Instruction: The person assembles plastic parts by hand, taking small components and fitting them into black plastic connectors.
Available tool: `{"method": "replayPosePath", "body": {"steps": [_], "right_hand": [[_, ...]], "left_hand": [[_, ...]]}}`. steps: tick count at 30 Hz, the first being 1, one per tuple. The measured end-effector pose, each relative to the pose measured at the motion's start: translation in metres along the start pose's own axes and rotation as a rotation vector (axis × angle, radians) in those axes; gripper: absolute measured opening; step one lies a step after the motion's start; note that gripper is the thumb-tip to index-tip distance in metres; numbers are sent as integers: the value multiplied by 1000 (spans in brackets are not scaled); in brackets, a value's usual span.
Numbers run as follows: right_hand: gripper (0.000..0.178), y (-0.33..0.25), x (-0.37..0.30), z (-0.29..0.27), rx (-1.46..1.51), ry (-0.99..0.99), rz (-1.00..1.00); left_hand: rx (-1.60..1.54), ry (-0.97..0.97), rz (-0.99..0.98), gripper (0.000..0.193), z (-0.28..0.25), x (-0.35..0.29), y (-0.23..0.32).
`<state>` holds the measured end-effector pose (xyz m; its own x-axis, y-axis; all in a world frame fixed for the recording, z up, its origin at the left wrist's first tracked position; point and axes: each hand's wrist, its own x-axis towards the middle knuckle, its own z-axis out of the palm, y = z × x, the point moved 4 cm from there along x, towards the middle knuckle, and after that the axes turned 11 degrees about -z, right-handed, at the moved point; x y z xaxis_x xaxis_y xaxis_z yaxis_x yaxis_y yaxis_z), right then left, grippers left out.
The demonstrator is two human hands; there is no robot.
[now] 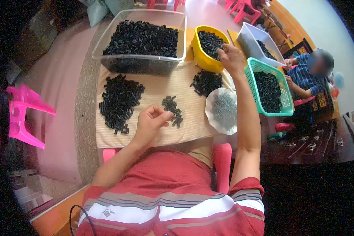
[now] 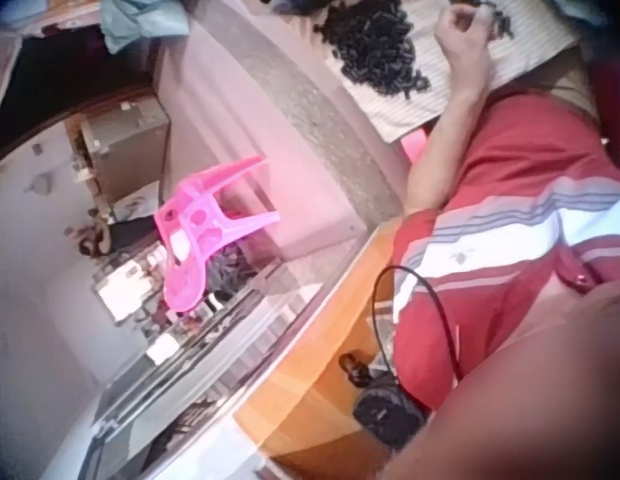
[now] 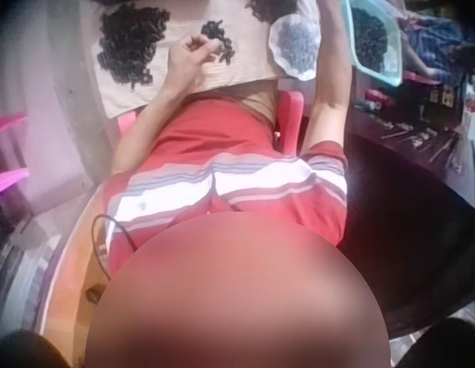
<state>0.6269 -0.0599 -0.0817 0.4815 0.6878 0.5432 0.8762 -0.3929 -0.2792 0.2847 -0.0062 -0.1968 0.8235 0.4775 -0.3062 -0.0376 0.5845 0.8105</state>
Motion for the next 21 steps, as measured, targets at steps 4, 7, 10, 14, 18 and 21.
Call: {"method": "replayPosePath", "body": {"steps": [4,7,10,14,18,21], "right_hand": [[25,-15,-33,3,67,1,-136],[20,-60,-68,7,196,-187,-223],[21,-87,-103,26,302,-461,-256],[22,-114,-124,44,161,-582,-333],[27,-127,-130,54,83,-611,-409],[24,-138,-126,60,42,-636,-435]], "left_hand": [[-41,42,-3,12,-3,4,5],[-23,65,5,10,-11,7,8],[-63,88,20,10,-14,6,12],[-99,82,19,10,-14,4,11],[-109,65,21,10,-14,3,9],[-115,71,14,11,-15,2,10]]}}
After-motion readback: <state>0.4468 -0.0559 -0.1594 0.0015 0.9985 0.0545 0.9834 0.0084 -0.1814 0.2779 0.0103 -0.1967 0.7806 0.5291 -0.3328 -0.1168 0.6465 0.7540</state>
